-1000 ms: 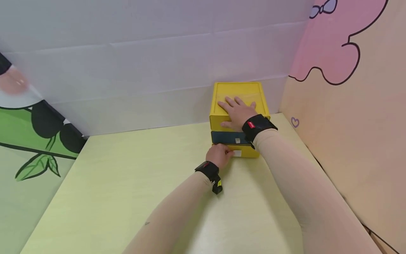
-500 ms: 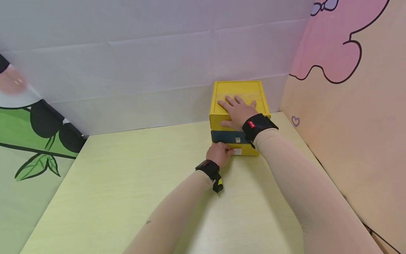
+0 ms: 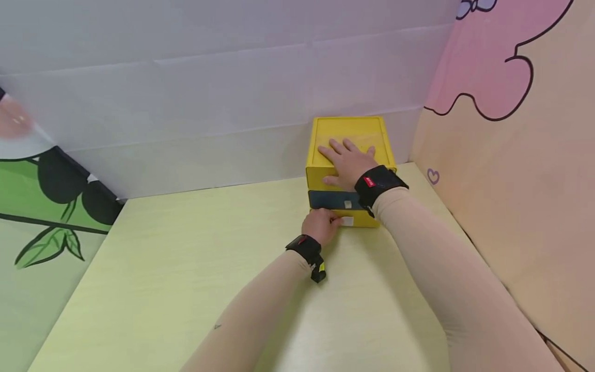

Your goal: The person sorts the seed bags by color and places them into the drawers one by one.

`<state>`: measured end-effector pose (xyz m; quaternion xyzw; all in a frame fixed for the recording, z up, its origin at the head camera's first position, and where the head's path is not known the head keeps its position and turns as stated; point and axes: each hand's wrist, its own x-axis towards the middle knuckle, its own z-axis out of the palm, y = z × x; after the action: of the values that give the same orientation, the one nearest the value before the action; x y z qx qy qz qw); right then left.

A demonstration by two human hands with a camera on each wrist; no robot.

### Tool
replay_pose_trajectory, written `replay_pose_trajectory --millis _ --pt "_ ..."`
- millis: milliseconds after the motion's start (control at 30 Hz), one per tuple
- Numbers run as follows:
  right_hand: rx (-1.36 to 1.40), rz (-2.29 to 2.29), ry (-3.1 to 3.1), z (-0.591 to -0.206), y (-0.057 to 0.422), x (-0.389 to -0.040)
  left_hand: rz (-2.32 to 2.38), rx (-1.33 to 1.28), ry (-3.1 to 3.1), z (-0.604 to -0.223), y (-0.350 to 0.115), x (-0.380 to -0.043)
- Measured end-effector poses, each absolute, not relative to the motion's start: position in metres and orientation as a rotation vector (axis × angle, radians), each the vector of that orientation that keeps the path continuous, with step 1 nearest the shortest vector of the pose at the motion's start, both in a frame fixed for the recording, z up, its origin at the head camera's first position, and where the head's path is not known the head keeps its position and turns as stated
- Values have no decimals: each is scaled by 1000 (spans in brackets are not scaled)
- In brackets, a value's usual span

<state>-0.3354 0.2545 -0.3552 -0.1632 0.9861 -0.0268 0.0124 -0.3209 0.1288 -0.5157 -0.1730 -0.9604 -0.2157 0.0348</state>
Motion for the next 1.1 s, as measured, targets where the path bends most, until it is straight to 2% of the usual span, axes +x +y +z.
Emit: replay_pose_trajectory --millis 367,700,900,1100 --pt "-545 -79 3054 -357 247 -335 -678 -513 -2908 -532 125 -320" --pt "-595 -74 3087 -361 255 -335 -711 -615 -2990 -536 108 -308" --pt "-654 -121 3135 -365 261 -335 -706 -645 -2995 -525 83 -304" --pt "-754 -249 3197 -369 270 -331 -662 -668 -2989 -492 50 -292"
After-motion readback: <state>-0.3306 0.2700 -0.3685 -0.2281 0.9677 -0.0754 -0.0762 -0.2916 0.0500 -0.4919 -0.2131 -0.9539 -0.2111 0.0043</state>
